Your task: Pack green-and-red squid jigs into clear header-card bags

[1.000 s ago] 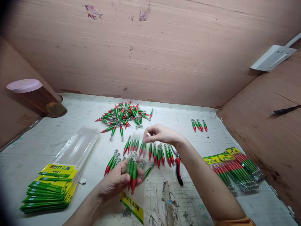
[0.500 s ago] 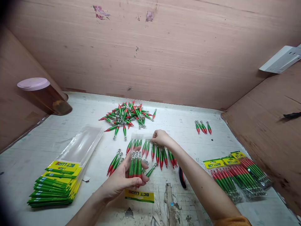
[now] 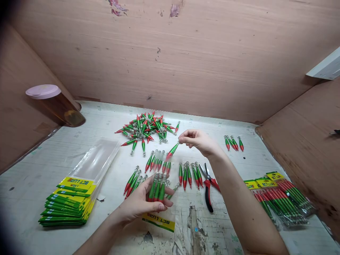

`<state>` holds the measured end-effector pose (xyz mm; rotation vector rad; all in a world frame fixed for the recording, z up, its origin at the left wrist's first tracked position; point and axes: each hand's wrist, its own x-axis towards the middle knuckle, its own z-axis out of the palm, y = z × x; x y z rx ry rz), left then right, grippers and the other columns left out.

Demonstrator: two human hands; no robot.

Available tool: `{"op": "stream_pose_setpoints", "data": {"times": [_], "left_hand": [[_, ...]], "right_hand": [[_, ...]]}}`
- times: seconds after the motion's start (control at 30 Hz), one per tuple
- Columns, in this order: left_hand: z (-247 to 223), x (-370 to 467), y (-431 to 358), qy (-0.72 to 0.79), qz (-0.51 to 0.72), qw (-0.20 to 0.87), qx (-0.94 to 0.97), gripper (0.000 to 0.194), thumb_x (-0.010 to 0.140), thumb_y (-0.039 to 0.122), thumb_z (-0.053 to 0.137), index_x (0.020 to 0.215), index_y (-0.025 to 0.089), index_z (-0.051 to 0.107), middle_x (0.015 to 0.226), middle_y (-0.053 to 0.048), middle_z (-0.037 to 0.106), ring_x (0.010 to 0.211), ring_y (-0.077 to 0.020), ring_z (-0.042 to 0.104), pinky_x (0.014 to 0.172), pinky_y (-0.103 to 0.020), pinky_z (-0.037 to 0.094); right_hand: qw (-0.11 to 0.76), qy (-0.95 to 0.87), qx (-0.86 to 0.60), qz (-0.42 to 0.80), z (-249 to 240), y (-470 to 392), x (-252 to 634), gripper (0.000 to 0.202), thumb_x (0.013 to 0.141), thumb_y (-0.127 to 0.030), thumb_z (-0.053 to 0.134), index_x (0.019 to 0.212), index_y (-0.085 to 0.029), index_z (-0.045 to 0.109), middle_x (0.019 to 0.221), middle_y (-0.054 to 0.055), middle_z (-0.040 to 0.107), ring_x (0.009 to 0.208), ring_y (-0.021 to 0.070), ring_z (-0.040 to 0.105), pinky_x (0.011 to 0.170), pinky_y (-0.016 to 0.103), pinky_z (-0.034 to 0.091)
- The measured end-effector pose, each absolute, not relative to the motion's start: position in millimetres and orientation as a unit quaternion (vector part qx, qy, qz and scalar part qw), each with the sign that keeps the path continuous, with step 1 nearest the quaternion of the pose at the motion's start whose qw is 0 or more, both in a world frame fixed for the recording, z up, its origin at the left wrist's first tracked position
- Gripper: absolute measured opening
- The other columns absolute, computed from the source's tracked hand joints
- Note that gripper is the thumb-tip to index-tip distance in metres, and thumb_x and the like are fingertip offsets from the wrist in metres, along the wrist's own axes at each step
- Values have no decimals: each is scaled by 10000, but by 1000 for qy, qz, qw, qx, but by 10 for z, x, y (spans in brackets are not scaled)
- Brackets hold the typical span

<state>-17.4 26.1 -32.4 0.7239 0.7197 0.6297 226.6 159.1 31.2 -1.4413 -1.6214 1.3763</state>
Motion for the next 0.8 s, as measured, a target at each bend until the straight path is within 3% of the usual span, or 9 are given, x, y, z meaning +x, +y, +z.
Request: {"op": "stream_pose_setpoints", "data": {"times": [0.1, 0.3, 0.53, 0.8], "left_hand": [[-317, -183, 263, 330, 287, 827, 352, 626, 650, 118, 815, 1193, 222, 521, 1105, -126, 708, 901, -254, 725, 674, -266, 524], [-293, -195, 264, 339, 277, 826, 355, 641, 655, 121, 811, 1210, 219, 504, 1117, -125, 708, 906, -252, 726, 686, -266, 528], [-275, -187, 262, 337, 286, 838, 320, 741, 627, 114, 834, 1261, 233, 470, 1017, -78, 736, 890, -257, 732, 776, -329, 545], [-246, -180, 263, 332, 275, 837, 337, 696, 631, 100, 825, 1231, 213, 493, 992, -76, 740, 883, -238, 726, 804, -336, 536]], "right_hand": [[279, -617, -496, 544, 516, 1510, 2196, 284, 663, -387, 788, 816, -167, 694, 809, 31, 671, 654, 121, 525, 627, 278, 419], [192, -643, -432, 603, 668, 1394, 2134, 229, 690, -315, 799, 829, -164, 698, 821, 30, 664, 784, 150, 584, 751, 290, 453], [82, -659, -378, 645, 595, 1310, 1985, 251, 688, -336, 799, 794, -148, 671, 758, 12, 656, 694, 131, 583, 681, 270, 472], [61, -680, -362, 635, 592, 1281, 1929, 187, 703, -286, 790, 746, -158, 661, 716, -5, 650, 663, 113, 573, 635, 237, 452]]}}
